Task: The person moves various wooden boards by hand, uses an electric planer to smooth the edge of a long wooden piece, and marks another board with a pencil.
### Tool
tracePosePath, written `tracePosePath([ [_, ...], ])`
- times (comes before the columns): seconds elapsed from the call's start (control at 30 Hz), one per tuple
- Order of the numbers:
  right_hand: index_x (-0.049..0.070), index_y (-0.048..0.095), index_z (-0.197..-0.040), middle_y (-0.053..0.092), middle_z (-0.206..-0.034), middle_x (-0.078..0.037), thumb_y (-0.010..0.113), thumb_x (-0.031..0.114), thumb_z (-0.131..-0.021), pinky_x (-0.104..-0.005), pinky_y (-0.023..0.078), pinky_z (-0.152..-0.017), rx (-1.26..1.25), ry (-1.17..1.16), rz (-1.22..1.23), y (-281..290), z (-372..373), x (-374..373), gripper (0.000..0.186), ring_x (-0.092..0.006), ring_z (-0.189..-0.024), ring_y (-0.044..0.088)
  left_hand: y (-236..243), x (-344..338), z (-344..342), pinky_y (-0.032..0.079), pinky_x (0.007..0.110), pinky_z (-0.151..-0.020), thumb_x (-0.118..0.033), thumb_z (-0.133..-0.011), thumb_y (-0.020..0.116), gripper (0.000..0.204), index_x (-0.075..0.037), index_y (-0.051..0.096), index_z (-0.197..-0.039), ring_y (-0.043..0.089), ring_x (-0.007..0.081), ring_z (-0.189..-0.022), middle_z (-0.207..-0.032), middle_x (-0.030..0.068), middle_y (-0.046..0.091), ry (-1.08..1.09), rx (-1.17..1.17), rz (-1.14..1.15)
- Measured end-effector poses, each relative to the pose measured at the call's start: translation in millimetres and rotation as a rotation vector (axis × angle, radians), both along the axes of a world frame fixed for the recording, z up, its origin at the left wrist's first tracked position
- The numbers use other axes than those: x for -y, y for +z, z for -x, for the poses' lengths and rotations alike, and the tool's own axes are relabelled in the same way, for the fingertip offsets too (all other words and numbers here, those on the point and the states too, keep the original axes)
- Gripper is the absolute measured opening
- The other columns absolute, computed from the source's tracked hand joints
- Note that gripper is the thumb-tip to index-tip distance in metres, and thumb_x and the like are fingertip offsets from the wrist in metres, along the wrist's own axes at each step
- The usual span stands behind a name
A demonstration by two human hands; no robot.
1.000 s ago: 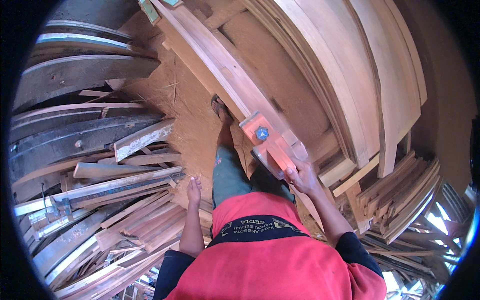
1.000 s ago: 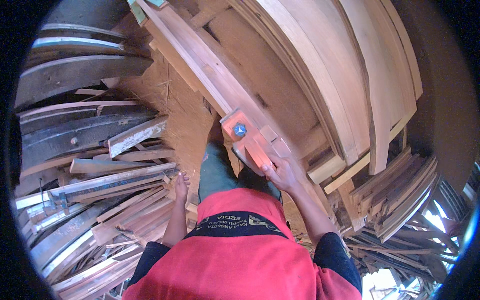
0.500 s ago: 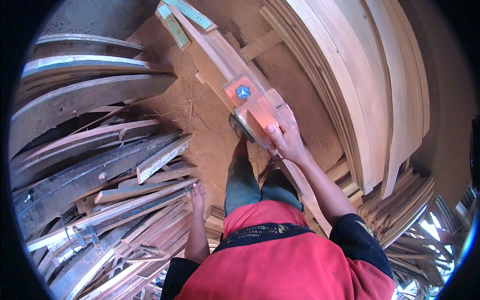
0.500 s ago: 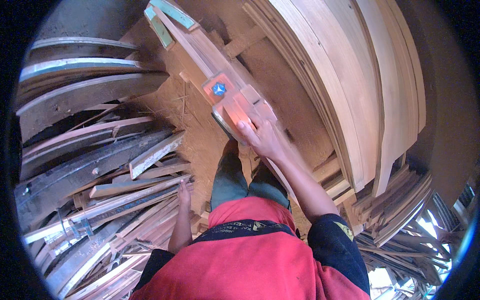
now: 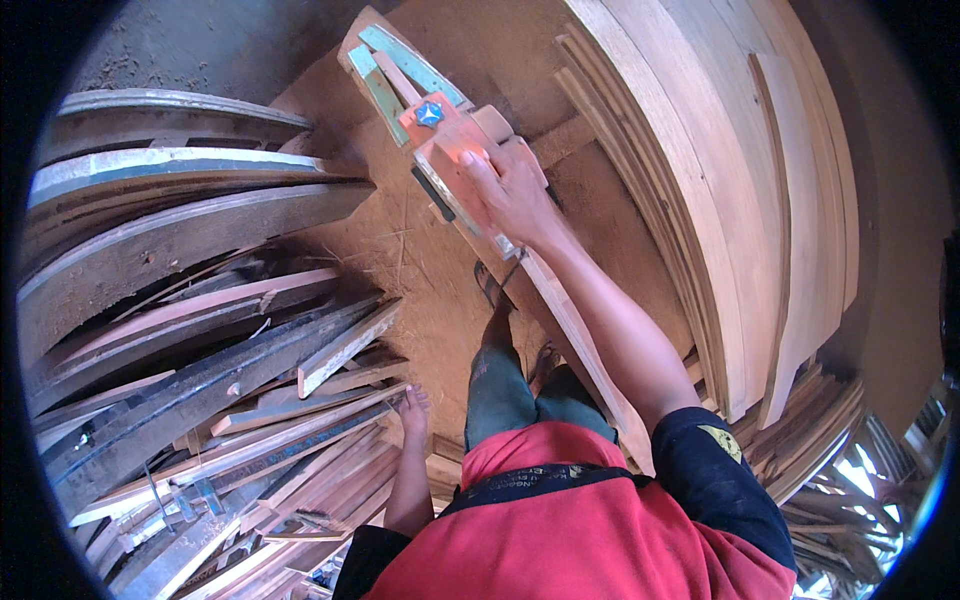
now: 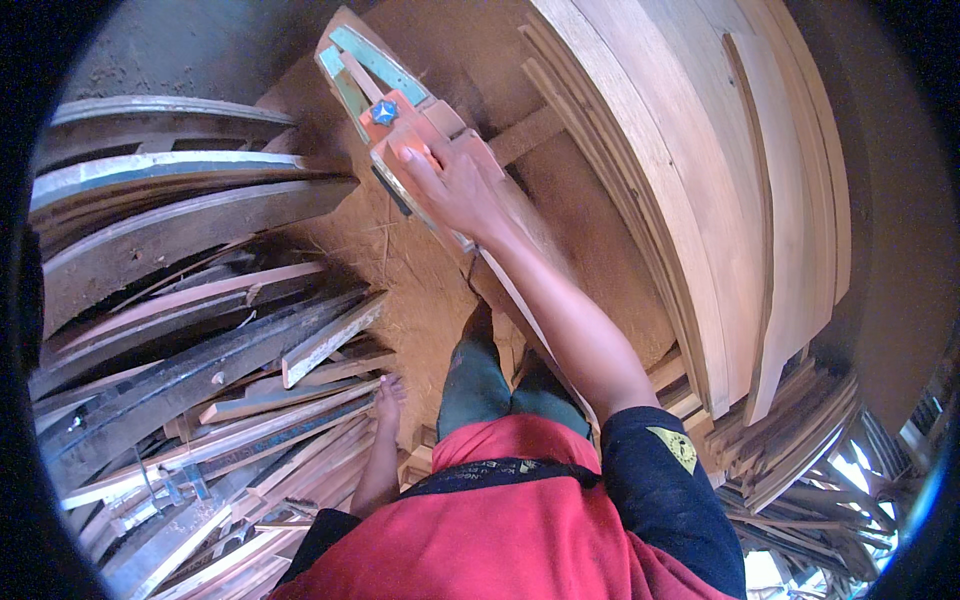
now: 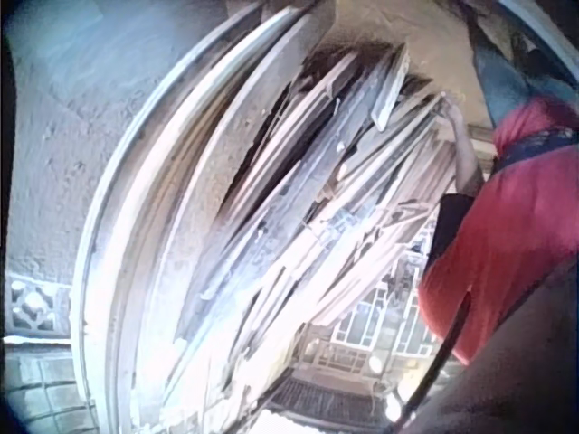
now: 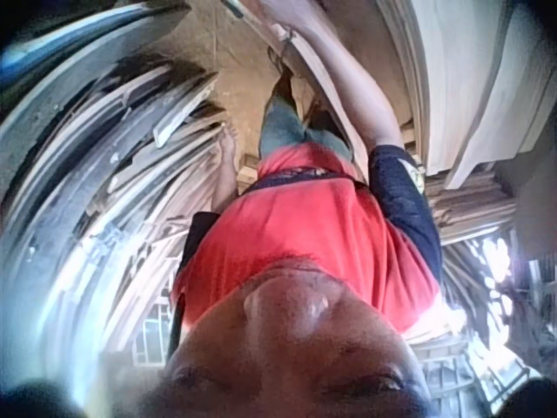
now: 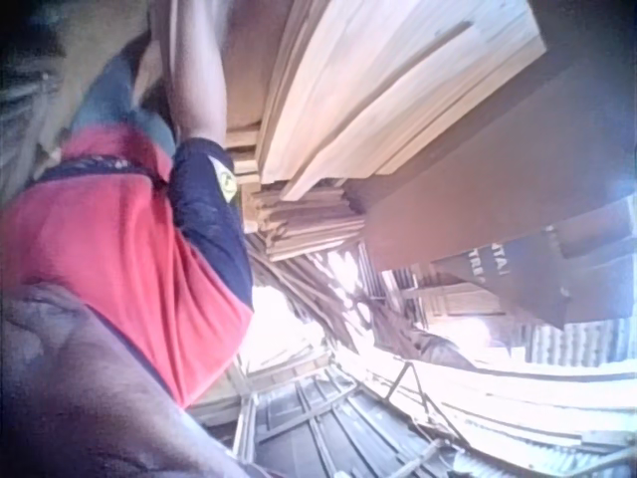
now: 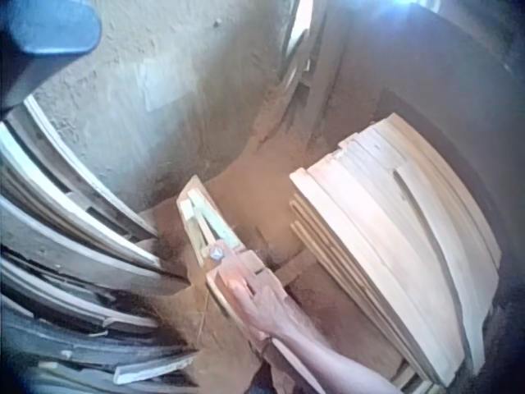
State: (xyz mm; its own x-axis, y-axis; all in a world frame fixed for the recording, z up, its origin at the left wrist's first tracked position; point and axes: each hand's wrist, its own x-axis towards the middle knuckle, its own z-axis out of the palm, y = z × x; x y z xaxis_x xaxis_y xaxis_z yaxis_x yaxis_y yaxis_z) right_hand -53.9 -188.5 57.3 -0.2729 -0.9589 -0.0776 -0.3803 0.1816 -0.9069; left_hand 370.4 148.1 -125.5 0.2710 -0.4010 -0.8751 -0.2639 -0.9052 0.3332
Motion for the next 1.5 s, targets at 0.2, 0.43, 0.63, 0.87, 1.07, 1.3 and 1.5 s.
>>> tracePosePath([
  [0.2,0.001,0.072,-0.095,0.059,-0.057,-0.014,0.049,0.052,-0.098,-0.0389,0.049,-0.063,0.005,-0.001,0.085,-13,-14,91,0.056,-0.0252,-0.060,0.065,-10,-4,-5,0.051,0.032,-0.071,-0.056,-0.105,0.034,0.063,-0.004,0.063,-0.128,0.063,0.0183,-0.077,-0.099,0.0123,0.069,0.024,-0.011,0.027],
  [0.43,0.016,0.070,-0.117,0.067,-0.097,-0.016,0.042,0.063,-0.094,-0.0432,0.051,-0.086,0.020,0.044,0.010,-11,-13,204,0.059,-0.0313,-0.097,0.065,15,9,19,0.048,0.031,-0.069,-0.061,-0.103,0.034,0.067,-0.007,0.058,-0.134,0.062,0.0174,-0.084,-0.106,0.0110,0.067,0.092,-0.038,0.034],
  [0.63,0.019,0.063,-0.129,0.064,-0.112,-0.018,0.047,0.066,-0.090,-0.0426,0.050,-0.091,-0.007,0.003,0.121,-28,-19,174,0.063,-0.0283,-0.107,0.064,18,-19,22,0.048,0.033,-0.072,-0.065,-0.102,0.032,0.072,-0.007,0.055,-0.138,0.061,0.0191,-0.089,-0.112,0.0118,0.064,0.059,-0.039,0.016],
  [0.87,0.003,0.067,-0.110,0.067,-0.096,-0.017,0.067,0.036,-0.074,-0.0414,0.051,-0.087,0.100,0.041,-0.088,82,51,-186,0.049,-0.0298,-0.092,0.066,-22,-49,18,0.048,0.031,-0.069,-0.066,-0.101,0.032,0.073,-0.007,0.055,-0.138,0.062,0.0189,-0.089,-0.113,0.0109,0.065,-0.124,-0.154,-0.013],
  [1.07,0.002,0.068,-0.110,0.069,-0.094,-0.017,0.066,0.027,-0.071,-0.0383,0.051,-0.083,0.279,-0.281,-0.335,169,67,-501,0.046,-0.0271,-0.087,0.066,-32,-34,47,0.050,0.033,-0.068,-0.067,-0.101,0.031,0.074,-0.007,0.053,-0.139,0.061,0.0214,-0.091,-0.115,0.0125,0.065,-0.324,-0.148,0.038],
  [1.3,0.000,0.065,-0.116,0.070,-0.105,-0.022,0.068,0.029,-0.072,-0.0422,0.051,-0.090,0.185,-0.529,-0.441,184,53,-772,0.052,-0.0356,-0.099,0.067,54,-102,124,0.050,0.043,-0.083,-0.065,-0.102,0.030,0.073,-0.008,0.047,-0.145,0.061,0.0272,-0.101,-0.122,0.0145,0.061,-0.754,-0.183,0.106],
  [1.5,0.011,0.062,-0.132,0.069,-0.113,-0.025,0.068,0.026,-0.073,-0.0488,0.050,-0.095,-0.076,-0.678,-0.483,127,47,-919,0.062,-0.0428,-0.108,0.064,61,-157,109,0.049,0.040,-0.080,-0.062,-0.103,0.032,0.073,-0.001,0.058,-0.132,0.062,0.0257,-0.091,-0.109,0.0163,0.064,-1.055,-0.166,0.169],
])
